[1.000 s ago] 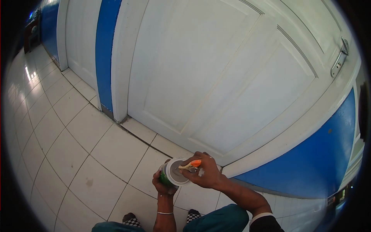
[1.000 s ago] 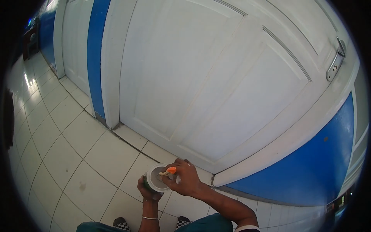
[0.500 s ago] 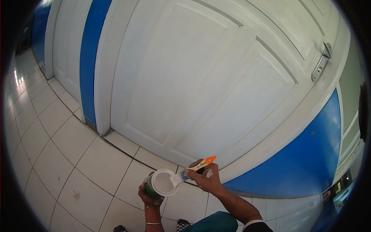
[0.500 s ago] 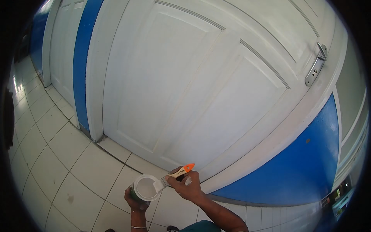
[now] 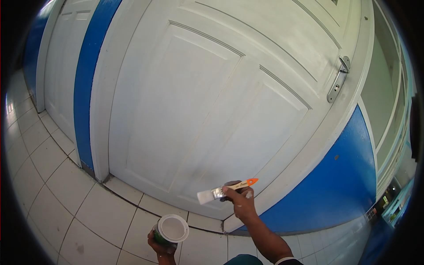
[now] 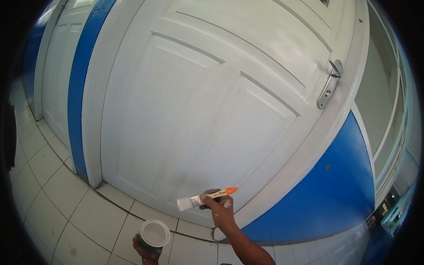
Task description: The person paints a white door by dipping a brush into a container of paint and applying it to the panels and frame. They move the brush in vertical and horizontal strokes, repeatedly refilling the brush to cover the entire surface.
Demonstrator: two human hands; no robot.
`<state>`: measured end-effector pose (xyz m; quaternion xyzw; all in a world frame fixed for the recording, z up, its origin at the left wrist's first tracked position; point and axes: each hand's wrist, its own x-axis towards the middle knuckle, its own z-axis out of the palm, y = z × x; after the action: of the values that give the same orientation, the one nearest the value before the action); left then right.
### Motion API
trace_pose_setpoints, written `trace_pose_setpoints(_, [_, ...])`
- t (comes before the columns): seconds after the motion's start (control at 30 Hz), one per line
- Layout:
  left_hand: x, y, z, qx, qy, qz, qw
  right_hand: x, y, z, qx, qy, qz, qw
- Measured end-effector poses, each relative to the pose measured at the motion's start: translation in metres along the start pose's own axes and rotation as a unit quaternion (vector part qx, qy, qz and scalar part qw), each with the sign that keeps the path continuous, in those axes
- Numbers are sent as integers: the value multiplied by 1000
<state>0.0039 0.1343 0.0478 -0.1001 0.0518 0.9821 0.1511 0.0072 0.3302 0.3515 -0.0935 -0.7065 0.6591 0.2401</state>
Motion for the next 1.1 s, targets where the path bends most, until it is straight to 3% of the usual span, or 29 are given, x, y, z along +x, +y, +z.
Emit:
trace_pose_setpoints(0.07, [1,0,2,-17,36,-6,999,19,-29,-6,70,53,-38,995])
trace_pose_setpoints(0.2, [-1,2,5,-18,28,13,999,57,-89,-8,73,133,-168,974])
trace_pose_setpoints(0.37, [-7,11,16,-52,0,22,998,63,-111,-10,111,98,-214,966])
trace_pose_setpoints(0.47, [-10,18,20,-48,10,47,998,45,-81,-9,149,101,-167,969])
trace_pose_setpoints(0.6, [-13,27,16,-43,-35,64,996,33,5,-12,75,152,-140,976])
trace_pose_setpoints(0.67, [-16,34,15,-40,-56,70,995,33,59,-21,-63,126,-181,973])
trace_pose_setpoints(0.73, [-20,39,13,-41,-49,81,995,30,101,-16,-104,86,-204,969])
trace_pose_setpoints(0.8, [-22,46,11,-50,-54,84,994,37,142,-20,-214,4,-279,936])
trace_pose_setpoints(0.87, [-24,51,0,-74,-59,80,992,34,177,-7,-295,-28,-232,926])
trace_pose_setpoints(0.93, [-26,55,-2,-82,-47,90,992,32,194,1,-272,-48,-230,933])
trace_pose_setpoints(1.1, [-26,65,-7,-71,-36,113,990,43,225,2,-339,-91,-316,881])
